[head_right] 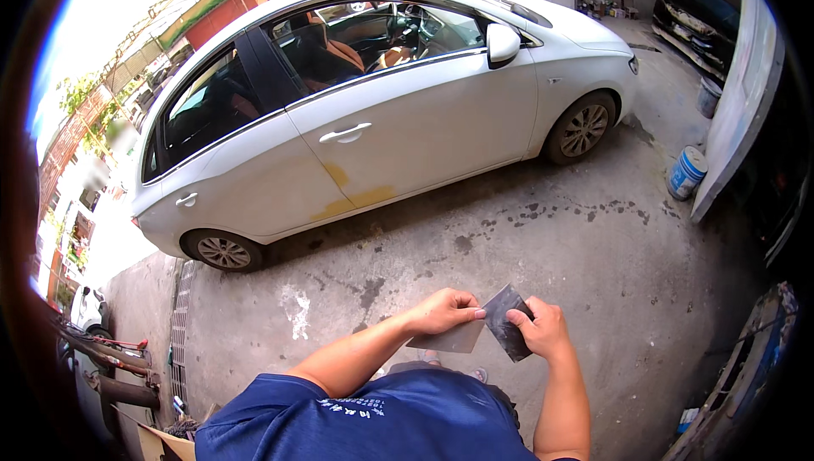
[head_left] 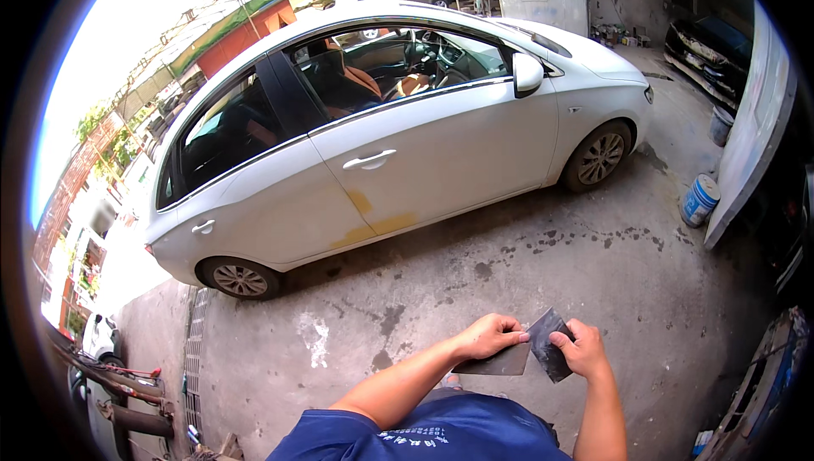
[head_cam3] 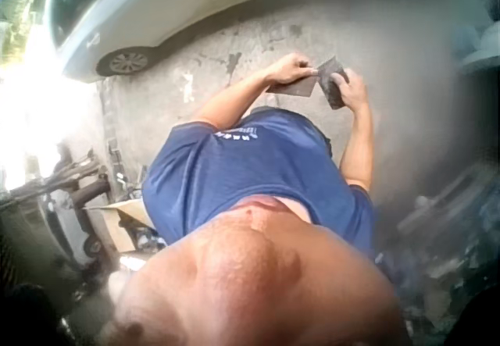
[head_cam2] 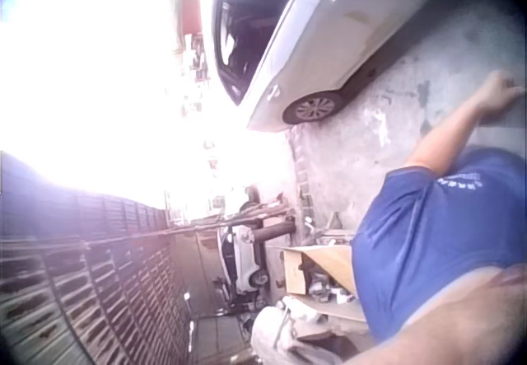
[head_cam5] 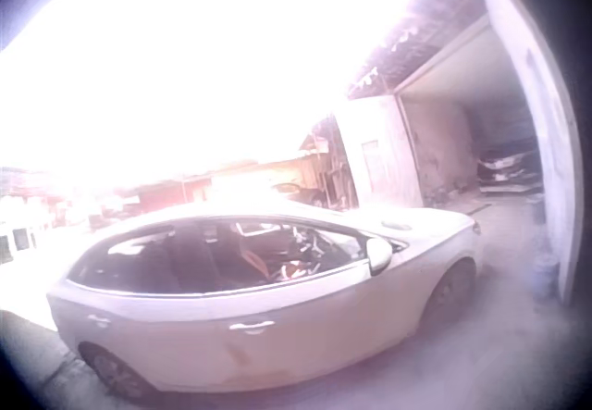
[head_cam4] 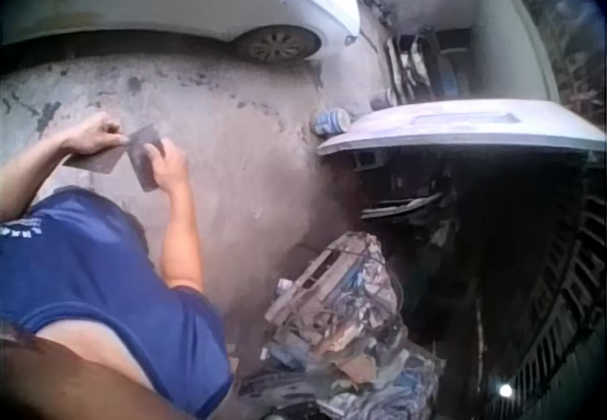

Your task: The person applies body filler to a dent on a car door using a spreader. They smooth the filler across the damaged area, then retrieve more filler from a can and continue applying it to the same spot.

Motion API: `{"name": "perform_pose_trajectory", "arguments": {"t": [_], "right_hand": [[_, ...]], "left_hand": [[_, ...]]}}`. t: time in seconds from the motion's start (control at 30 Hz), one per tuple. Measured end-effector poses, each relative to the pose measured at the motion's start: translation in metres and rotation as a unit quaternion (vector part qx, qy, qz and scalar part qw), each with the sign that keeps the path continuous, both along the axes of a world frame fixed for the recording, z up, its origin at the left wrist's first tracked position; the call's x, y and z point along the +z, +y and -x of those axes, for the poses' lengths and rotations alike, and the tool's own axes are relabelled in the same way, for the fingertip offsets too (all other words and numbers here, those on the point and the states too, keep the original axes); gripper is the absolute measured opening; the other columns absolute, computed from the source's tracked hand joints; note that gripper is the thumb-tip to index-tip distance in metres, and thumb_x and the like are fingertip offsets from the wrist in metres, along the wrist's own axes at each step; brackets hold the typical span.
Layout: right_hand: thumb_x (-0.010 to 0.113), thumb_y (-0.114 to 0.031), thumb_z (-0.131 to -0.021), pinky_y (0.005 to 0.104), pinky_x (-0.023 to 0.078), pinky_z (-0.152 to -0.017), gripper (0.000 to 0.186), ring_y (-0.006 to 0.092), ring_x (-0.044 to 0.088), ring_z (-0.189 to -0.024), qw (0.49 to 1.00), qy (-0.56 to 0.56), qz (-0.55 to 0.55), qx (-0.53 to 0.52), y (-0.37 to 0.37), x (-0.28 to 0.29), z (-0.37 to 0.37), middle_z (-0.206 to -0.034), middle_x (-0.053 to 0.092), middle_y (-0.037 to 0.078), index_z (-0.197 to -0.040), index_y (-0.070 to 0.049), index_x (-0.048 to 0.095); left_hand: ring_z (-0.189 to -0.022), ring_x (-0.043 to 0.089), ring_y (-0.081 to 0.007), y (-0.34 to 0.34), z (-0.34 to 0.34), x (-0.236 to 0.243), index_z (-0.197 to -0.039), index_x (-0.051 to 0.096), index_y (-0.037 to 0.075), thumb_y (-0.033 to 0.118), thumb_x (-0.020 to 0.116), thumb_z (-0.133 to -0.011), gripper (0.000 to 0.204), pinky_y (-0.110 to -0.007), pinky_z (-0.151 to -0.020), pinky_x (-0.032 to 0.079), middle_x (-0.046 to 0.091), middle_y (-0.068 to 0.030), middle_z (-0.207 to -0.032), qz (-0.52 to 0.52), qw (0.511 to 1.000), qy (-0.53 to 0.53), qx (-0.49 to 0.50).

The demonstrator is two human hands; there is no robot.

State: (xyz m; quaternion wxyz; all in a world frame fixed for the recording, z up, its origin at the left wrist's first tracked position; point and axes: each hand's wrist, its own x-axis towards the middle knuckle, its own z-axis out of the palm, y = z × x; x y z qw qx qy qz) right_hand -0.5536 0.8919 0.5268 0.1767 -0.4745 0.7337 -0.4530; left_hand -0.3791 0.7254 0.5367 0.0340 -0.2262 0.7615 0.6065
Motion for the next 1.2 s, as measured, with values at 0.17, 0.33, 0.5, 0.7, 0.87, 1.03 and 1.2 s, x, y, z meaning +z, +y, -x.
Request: {"name": "perform_pose_trajectory", "arguments": {"t": [0.17, 0.33, 0.5, 0.7, 0.87, 1.03, 1.2], "right_hand": [[0.068, -0.043, -0.084, 0.0358, 0.043, -0.054, 0.047, 0.0215, 0.05, -0.054, 0.998, -0.019, 0.009, -0.06, -0.006, 0.013, 0.016, -0.061, 0.057, 0.013, -0.073, 0.0, 0.053], [0.069, -0.041, -0.083, 0.0384, 0.043, -0.054, 0.047, 0.0291, 0.052, -0.054, 0.998, 0.001, -0.063, 0.001, -0.032, -0.006, 0.004, -0.062, 0.054, 0.019, -0.074, 0.001, 0.05], [0.072, -0.032, -0.08, 0.0423, 0.045, -0.056, 0.038, 0.038, 0.059, -0.062, 0.992, 0.016, -0.096, 0.077, -0.057, -0.02, -0.006, -0.067, 0.058, 0.021, -0.074, 0.0, 0.052], [0.073, -0.026, -0.079, 0.0372, 0.047, -0.056, 0.03, 0.0309, 0.06, -0.058, 0.992, 0.013, -0.122, 0.033, -0.082, -0.015, 0.005, -0.067, 0.062, 0.019, -0.078, 0.0, 0.058], [0.073, -0.031, -0.079, 0.037, 0.045, -0.054, 0.035, 0.024, 0.058, -0.055, 0.991, -0.011, -0.129, -0.045, -0.097, -0.031, 0.022, -0.063, 0.061, 0.016, -0.075, 0.001, 0.058], [0.057, -0.038, -0.093, 0.0363, 0.036, -0.055, 0.045, 0.0149, 0.039, -0.061, 0.983, -0.008, -0.075, -0.167, -0.089, -0.036, 0.055, -0.062, 0.047, 0.011, -0.072, 0.0, 0.042], [0.051, -0.025, -0.098, 0.0265, 0.041, -0.074, 0.024, 0.0098, 0.047, -0.079, 0.956, -0.269, 0.056, -0.098, -0.071, -0.035, 0.072, -0.086, 0.057, 0.0, -0.095, -0.001, 0.055]], "left_hand": [[-0.073, 0.055, -0.0114, -0.002, -0.007, -0.011, -0.09, 0.063, 0.0, 0.037, 0.056, -0.094, 0.038, -0.03, -0.066, 0.046, 0.062, -0.0039, -0.075, 0.016, 0.999, -0.033, 0.01], [-0.08, 0.056, -0.0112, -0.014, -0.008, -0.038, -0.098, 0.062, 0.001, 0.031, 0.059, -0.093, 0.03, -0.03, -0.071, 0.047, 0.062, -0.0026, -0.084, -0.049, 0.991, 0.059, 0.111], [-0.086, 0.058, -0.0104, -0.034, 0.0, -0.034, -0.106, 0.062, 0.003, 0.028, 0.061, -0.093, 0.028, -0.028, -0.078, 0.047, 0.064, -0.0021, -0.091, -0.103, 0.987, 0.072, 0.104], [-0.077, 0.056, -0.0093, -0.069, 0.025, -0.052, -0.097, 0.067, 0.002, 0.031, 0.062, -0.091, 0.03, -0.029, -0.072, 0.047, 0.067, -0.0038, -0.083, -0.089, 0.993, 0.038, 0.061], [-0.074, 0.056, -0.01, -0.098, 0.05, -0.063, -0.096, 0.067, 0.002, 0.031, 0.062, -0.09, 0.03, -0.03, -0.068, 0.047, 0.066, -0.0047, -0.079, -0.101, 0.993, 0.046, 0.031], [-0.069, 0.053, -0.0103, -0.105, 0.067, -0.082, -0.095, 0.067, 0.002, 0.036, 0.059, -0.092, 0.036, -0.031, -0.064, 0.046, 0.064, -0.0032, -0.075, -0.071, 0.995, 0.065, 0.008], [-0.065, 0.051, -0.0095, -0.095, 0.084, -0.085, -0.085, 0.063, 0.006, 0.059, 0.045, -0.094, 0.057, -0.027, -0.059, 0.042, 0.057, -0.0019, -0.07, -0.236, 0.96, 0.017, 0.152]]}}
